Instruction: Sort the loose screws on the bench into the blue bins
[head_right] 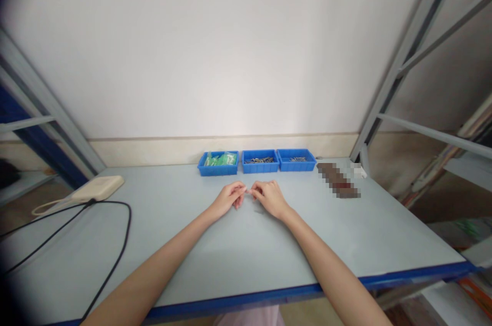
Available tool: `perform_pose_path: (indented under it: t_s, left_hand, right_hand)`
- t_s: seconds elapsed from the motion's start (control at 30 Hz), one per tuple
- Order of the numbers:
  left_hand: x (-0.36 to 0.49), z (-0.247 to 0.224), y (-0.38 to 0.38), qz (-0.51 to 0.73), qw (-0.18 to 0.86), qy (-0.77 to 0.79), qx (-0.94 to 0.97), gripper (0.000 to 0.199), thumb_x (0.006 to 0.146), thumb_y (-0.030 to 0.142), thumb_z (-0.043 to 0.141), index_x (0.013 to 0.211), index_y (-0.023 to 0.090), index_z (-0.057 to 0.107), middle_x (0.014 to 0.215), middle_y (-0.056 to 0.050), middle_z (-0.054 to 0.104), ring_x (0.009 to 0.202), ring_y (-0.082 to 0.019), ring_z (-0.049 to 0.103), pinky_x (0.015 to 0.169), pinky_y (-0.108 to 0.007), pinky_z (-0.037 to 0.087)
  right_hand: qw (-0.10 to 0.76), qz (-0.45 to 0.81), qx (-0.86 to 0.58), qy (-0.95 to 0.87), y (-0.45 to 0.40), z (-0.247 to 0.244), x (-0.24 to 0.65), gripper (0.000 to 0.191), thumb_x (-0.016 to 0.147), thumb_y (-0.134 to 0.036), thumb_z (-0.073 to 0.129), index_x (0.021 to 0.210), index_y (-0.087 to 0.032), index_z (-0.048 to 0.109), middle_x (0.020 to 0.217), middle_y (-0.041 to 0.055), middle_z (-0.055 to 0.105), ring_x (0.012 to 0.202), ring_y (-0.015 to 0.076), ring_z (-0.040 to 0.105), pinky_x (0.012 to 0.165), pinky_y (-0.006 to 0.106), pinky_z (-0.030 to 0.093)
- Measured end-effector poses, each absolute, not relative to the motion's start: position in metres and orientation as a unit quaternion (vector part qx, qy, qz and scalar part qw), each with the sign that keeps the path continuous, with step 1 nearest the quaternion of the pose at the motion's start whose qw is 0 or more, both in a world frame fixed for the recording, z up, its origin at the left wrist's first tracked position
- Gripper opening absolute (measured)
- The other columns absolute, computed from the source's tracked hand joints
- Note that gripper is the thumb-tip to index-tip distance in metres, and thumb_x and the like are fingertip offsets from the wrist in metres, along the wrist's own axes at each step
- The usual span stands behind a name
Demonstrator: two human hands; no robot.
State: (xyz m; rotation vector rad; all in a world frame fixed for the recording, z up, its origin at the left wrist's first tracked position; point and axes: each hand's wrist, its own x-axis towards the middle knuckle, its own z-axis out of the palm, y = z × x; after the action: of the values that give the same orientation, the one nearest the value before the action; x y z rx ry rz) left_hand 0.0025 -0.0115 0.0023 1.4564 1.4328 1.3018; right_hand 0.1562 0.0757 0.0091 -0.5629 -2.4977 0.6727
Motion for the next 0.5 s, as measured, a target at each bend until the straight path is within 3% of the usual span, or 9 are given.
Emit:
perform_pose_path:
  t_s: [0.13,0.37,0.5]
  left_hand:
    - [0.0015,0.0023,-0.0114,0.503,0.348,0.556,0.563,0.031,0.075,0.046,0.053,0.078,0.015,0.052,0.046,0.006,0.048,0.038,-0.008,0.042,0.042,-0.019,0.035]
    - [0.003,0.0026,-0.0107,0.498,0.334,0.573,0.559,0.048,0.077,0.058,0.04,0.054,0.017,0.044,0.043,0.004,0.043,0.04,-0.008,0.042,0.043,-0.021,0.035]
    - [0.0024,0.0034,-0.0113,0.506,0.338,0.564,0.558,0.041,0.077,0.055,0.045,0.063,0.017,0.046,0.044,0.005,0.044,0.04,-0.008,0.041,0.043,-0.02,0.035]
  right_hand:
    - [0.273,0.225,-0.221,-0.909,0.0763,0.0086,0.1559,0.023,0.087,-0.036,0.047,0.079,-0.019,0.061,0.075,0.0009,0.067,0.073,0.0148,0.058,0.079,0.028,0.032]
    - [0.265,0.244,-0.22,-0.906,0.0736,0.0086,0.1525,0.035,0.089,-0.035,0.041,0.067,-0.018,0.062,0.065,0.0006,0.064,0.062,0.0135,0.054,0.068,0.025,0.034]
    - [0.28,0.252,-0.223,-0.899,0.0753,0.0064,0.1507,0.027,0.087,-0.035,0.046,0.075,-0.019,0.064,0.073,0.0015,0.066,0.068,0.015,0.057,0.071,0.026,0.035]
